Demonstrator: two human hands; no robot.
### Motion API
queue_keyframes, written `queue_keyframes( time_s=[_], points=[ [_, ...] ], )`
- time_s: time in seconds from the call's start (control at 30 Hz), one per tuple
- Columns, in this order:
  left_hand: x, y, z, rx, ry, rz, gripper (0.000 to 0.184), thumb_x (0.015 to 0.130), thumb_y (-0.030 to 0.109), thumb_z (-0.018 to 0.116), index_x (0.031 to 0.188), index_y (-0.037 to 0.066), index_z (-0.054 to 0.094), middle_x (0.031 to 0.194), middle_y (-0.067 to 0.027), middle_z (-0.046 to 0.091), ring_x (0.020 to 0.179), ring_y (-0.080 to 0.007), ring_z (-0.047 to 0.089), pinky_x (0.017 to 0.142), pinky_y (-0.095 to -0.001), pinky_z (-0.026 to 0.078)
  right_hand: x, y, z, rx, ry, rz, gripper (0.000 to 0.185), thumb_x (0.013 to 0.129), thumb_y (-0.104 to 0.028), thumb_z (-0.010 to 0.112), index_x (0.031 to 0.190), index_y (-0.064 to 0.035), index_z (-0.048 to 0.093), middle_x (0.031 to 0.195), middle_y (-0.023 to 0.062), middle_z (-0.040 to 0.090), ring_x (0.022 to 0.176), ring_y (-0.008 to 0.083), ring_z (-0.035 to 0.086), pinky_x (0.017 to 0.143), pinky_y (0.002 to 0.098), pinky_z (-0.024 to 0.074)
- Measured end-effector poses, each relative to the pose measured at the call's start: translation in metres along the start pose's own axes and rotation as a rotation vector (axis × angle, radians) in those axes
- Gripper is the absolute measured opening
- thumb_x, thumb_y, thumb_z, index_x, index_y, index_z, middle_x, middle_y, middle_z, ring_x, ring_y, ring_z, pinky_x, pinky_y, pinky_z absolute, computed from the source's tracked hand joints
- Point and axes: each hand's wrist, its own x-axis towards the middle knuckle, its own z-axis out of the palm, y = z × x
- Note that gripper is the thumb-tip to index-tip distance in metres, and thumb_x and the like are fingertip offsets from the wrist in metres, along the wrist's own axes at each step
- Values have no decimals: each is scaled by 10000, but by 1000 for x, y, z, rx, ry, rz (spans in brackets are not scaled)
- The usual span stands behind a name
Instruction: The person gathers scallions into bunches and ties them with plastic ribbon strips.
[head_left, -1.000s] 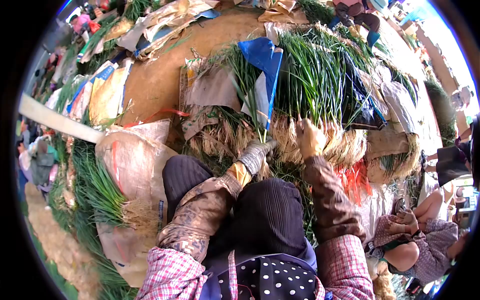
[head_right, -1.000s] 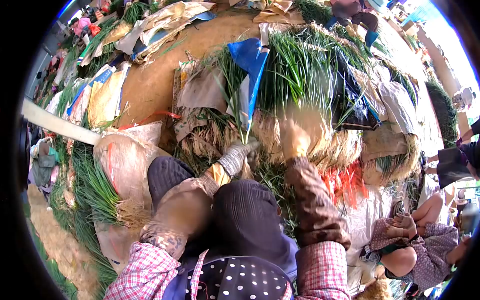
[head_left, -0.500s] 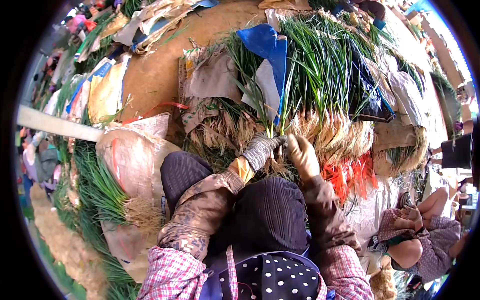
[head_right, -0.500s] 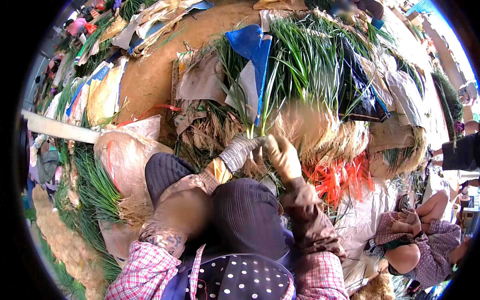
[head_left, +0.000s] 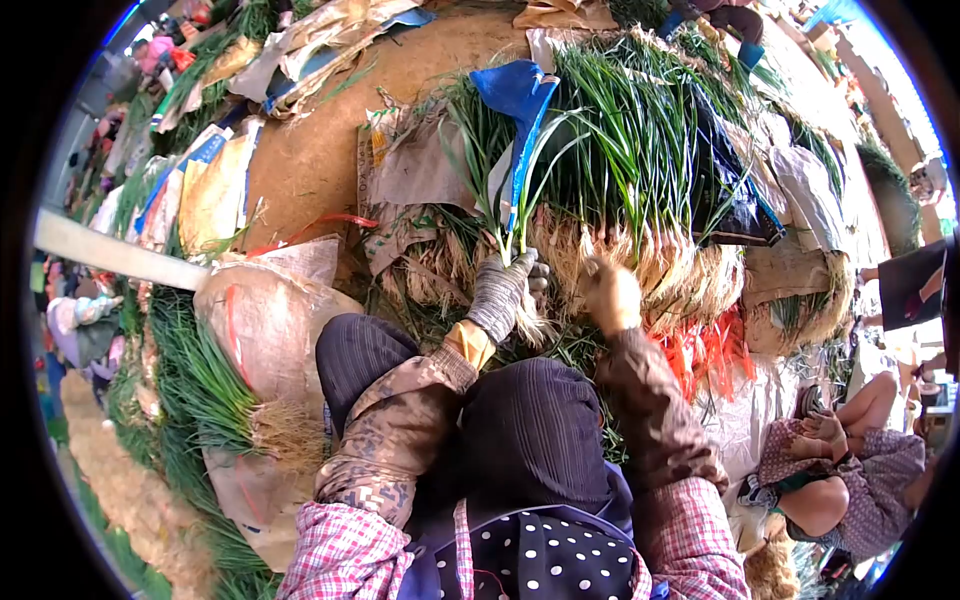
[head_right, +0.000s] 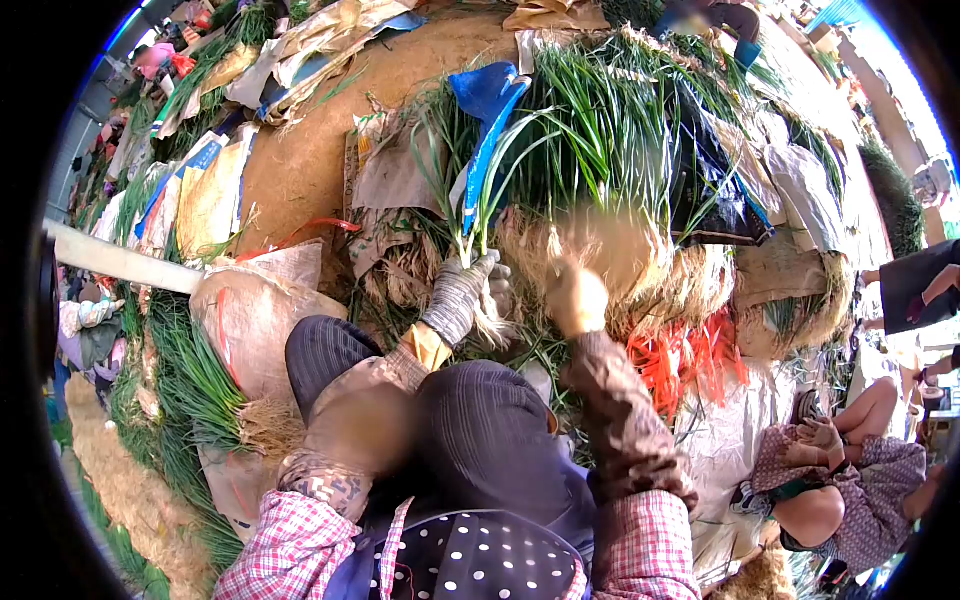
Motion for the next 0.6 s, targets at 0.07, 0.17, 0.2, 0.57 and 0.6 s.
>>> queue_keyframes(
  time_s=[0.07, 0.17, 0.2, 0.57, 0.6],
  points=[
    [1, -5, -3, 118, -1, -106, 177, 840, 204, 691, 833, 52, 600, 683, -55, 624, 509, -158, 570, 449, -308, 482, 50, -3, -12, 3, 77, 115, 214, 891, -296, 602, 889, -85, 633, 685, 74, 645, 519, 158, 576, 489, 303, 490],
    [-4, -7, 0, 252, -11, -150, 182, 793, 196, 740, 797, 60, 618, 593, -29, 575, 463, -167, 537, 417, -308, 435, 109, -19, -33, 27, -30, 321, 355, 831, -428, 656, 810, -74, 654, 763, 121, 663, 646, 250, 643, 611, 380, 523],
    [-1, -8, 1, 281, -4, -156, 180, 785, 187, 747, 803, 60, 622, 587, -30, 572, 455, -169, 533, 415, -310, 434, 118, -12, -32, 40, 5, 256, 336, 822, -418, 670, 814, -82, 664, 786, 119, 670, 693, 254, 655, 643, 384, 526],
    [5, -17, 7, 795, -6, 11, 362, 727, 315, 797, 828, 8, 634, 634, -57, 627, 495, -131, 555, 436, -293, 433, 15, -12, 10, 807, -244, 207, 271, 847, -256, 674, 983, -23, 693, 930, 120, 696, 827, 189, 651, 776, 299, 507],
    [8, -25, 6, 668, -6, 75, 355, 723, 312, 801, 809, 12, 632, 621, -56, 621, 494, -133, 553, 438, -292, 431, 8, -22, 7, 903, -233, 200, 269, 845, -258, 678, 965, -18, 696, 895, 112, 697, 796, 178, 646, 749, 288, 506]
  ],
)
